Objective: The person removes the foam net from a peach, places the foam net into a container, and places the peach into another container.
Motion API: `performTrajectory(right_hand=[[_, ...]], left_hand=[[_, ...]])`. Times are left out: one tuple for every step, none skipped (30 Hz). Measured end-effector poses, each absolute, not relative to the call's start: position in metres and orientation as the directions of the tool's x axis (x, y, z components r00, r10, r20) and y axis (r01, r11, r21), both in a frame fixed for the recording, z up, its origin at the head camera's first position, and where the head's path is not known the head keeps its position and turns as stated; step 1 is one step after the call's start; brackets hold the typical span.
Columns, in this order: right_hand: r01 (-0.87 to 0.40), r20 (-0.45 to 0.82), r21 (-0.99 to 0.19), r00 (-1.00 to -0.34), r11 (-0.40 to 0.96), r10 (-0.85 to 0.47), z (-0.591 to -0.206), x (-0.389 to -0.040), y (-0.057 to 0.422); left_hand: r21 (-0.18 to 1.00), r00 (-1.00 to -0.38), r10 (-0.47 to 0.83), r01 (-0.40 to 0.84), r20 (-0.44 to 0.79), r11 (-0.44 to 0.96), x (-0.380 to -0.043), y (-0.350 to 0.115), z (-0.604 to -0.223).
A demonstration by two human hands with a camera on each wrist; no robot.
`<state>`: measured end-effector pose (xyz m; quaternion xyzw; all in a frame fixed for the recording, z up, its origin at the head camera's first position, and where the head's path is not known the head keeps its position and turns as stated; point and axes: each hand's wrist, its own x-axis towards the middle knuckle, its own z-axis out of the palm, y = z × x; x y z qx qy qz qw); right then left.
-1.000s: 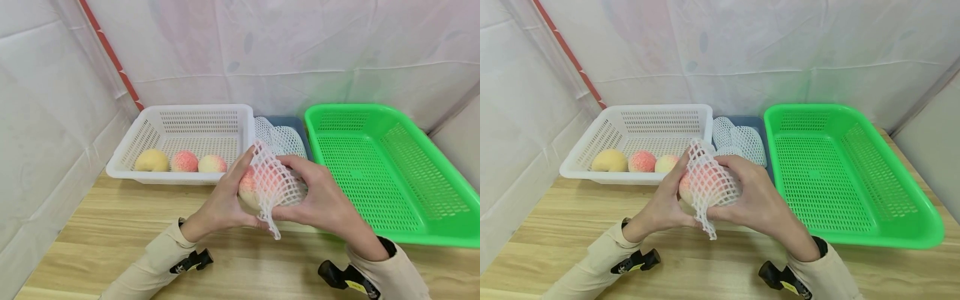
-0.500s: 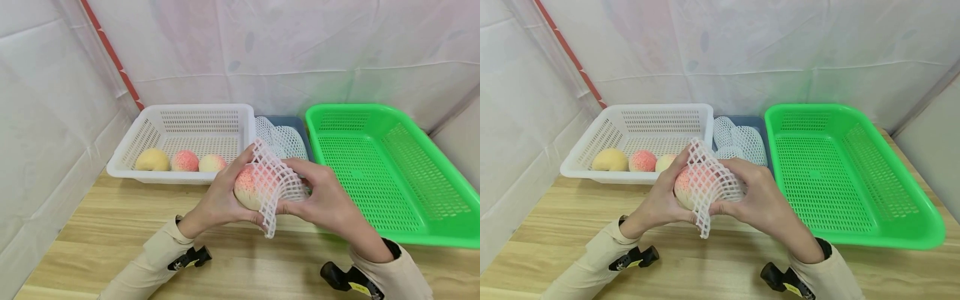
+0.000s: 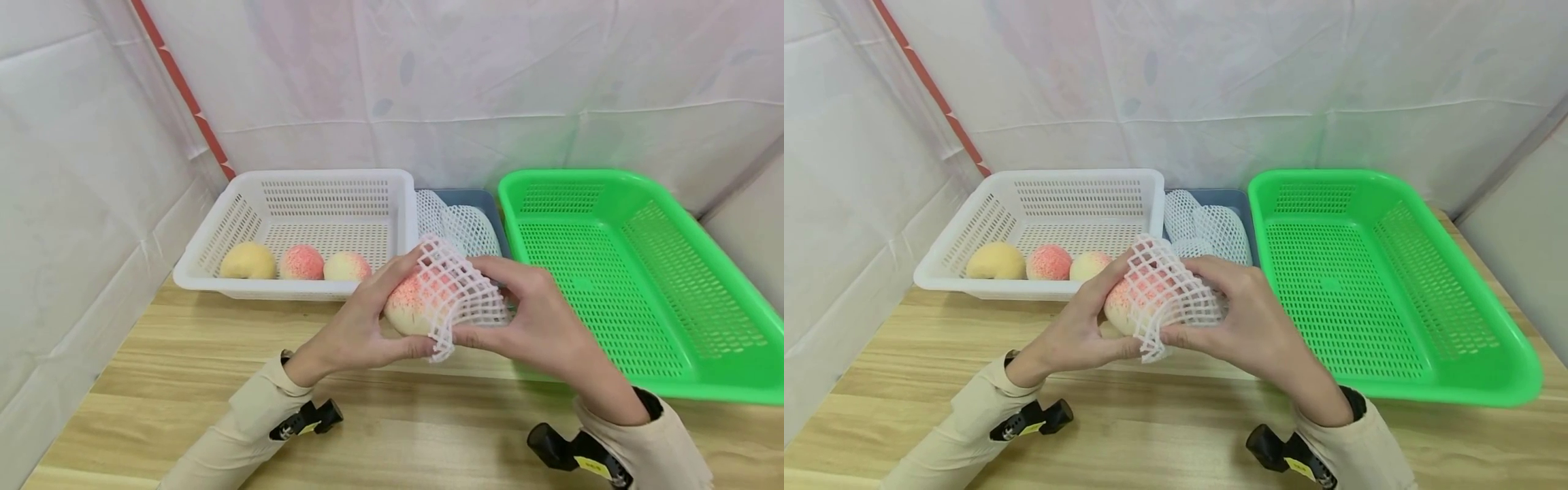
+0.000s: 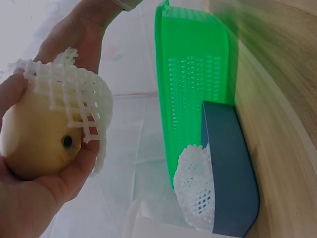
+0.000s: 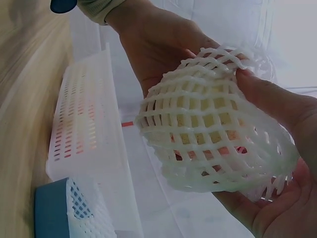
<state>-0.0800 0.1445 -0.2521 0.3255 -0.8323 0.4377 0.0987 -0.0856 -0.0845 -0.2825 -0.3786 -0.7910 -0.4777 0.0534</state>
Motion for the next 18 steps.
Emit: performTrajectory(right_hand=[[-0.628,0.448,-0.666,-0.769,0.403,-0.457,-0.2518,-0.0801,0.1448],[-0.628,0.448,-0.664,-0.768,0.404,-0.458,-0.2515,-0.0803,0.1451],[-0.630,0.448,-0.662,-0.767,0.406,-0.459,-0.2513,-0.0805,0.1454],[-0.629,0.448,-0.662,-0.768,0.407,-0.459,-0.2510,-0.0808,0.1457],[-0.632,0.450,-0.656,-0.767,0.413,-0.458,-0.2508,-0.0810,0.1460],[-0.633,0.451,-0.652,-0.766,0.418,-0.458,-0.2506,-0.0811,0.1461],[-0.633,0.451,-0.650,-0.766,0.420,-0.458,-0.2504,-0.0813,0.1462],[-0.633,0.452,-0.648,-0.767,0.424,-0.456,-0.2502,-0.0814,0.1462],[-0.631,0.450,-0.650,-0.769,0.424,-0.454,-0.2499,-0.0814,0.1461],[-0.628,0.449,-0.653,-0.771,0.423,-0.452,-0.2497,-0.0813,0.1461],[-0.625,0.447,-0.657,-0.773,0.422,-0.451,-0.2494,-0.0811,0.1461],[-0.622,0.444,-0.663,-0.775,0.417,-0.450,-0.2492,-0.0810,0.1461],[-0.620,0.443,-0.668,-0.776,0.412,-0.449,-0.2491,-0.0808,0.1462],[-0.620,0.445,-0.669,-0.776,0.410,-0.447,-0.2490,-0.0805,0.1464],[-0.619,0.445,-0.674,-0.776,0.403,-0.447,-0.2488,-0.0801,0.1467],[-0.615,0.442,-0.681,-0.778,0.396,-0.447,-0.2486,-0.0798,0.1470],[-0.613,0.441,-0.687,-0.779,0.390,-0.446,-0.2484,-0.0795,0.1474],[-0.611,0.441,-0.692,-0.780,0.384,-0.445,-0.2483,-0.0792,0.1477]], left_hand=[[0.708,-0.697,0.555,0.661,0.455,0.249,-0.0861,-0.0847,-0.2829],[0.701,-0.684,0.563,0.672,0.464,0.239,-0.0866,-0.0848,-0.2831],[0.695,-0.672,0.569,0.682,0.474,0.227,-0.0871,-0.0849,-0.2836],[0.690,-0.662,0.573,0.690,0.482,0.217,-0.0874,-0.0850,-0.2839],[0.686,-0.654,0.577,0.697,0.489,0.208,-0.0878,-0.0851,-0.2842],[0.685,-0.649,0.579,0.700,0.493,0.202,-0.0881,-0.0849,-0.2845],[0.685,-0.645,0.582,0.702,0.495,0.195,-0.0882,-0.0849,-0.2846],[0.689,-0.643,0.585,0.700,0.495,0.186,-0.0883,-0.0848,-0.2845],[0.696,-0.642,0.586,0.696,0.494,0.176,-0.0886,-0.0847,-0.2848],[0.700,-0.640,0.589,0.694,0.494,0.168,-0.0888,-0.0845,-0.2849],[0.708,-0.638,0.593,0.689,0.491,0.155,-0.0890,-0.0843,-0.2850],[0.715,-0.638,0.595,0.684,0.489,0.146,-0.0890,-0.0842,-0.2849],[0.724,-0.637,0.598,0.677,0.487,0.130,-0.0888,-0.0843,-0.2849],[0.730,-0.634,0.600,0.673,0.488,0.116,-0.0887,-0.0844,-0.2848],[0.734,-0.629,0.602,0.671,0.491,0.103,-0.0887,-0.0845,-0.2850],[0.732,-0.624,0.604,0.674,0.496,0.095,-0.0886,-0.0848,-0.2849],[0.733,-0.621,0.605,0.674,0.498,0.088,-0.0882,-0.0851,-0.2843],[0.733,-0.619,0.606,0.675,0.500,0.085,-0.0879,-0.0854,-0.2840]])
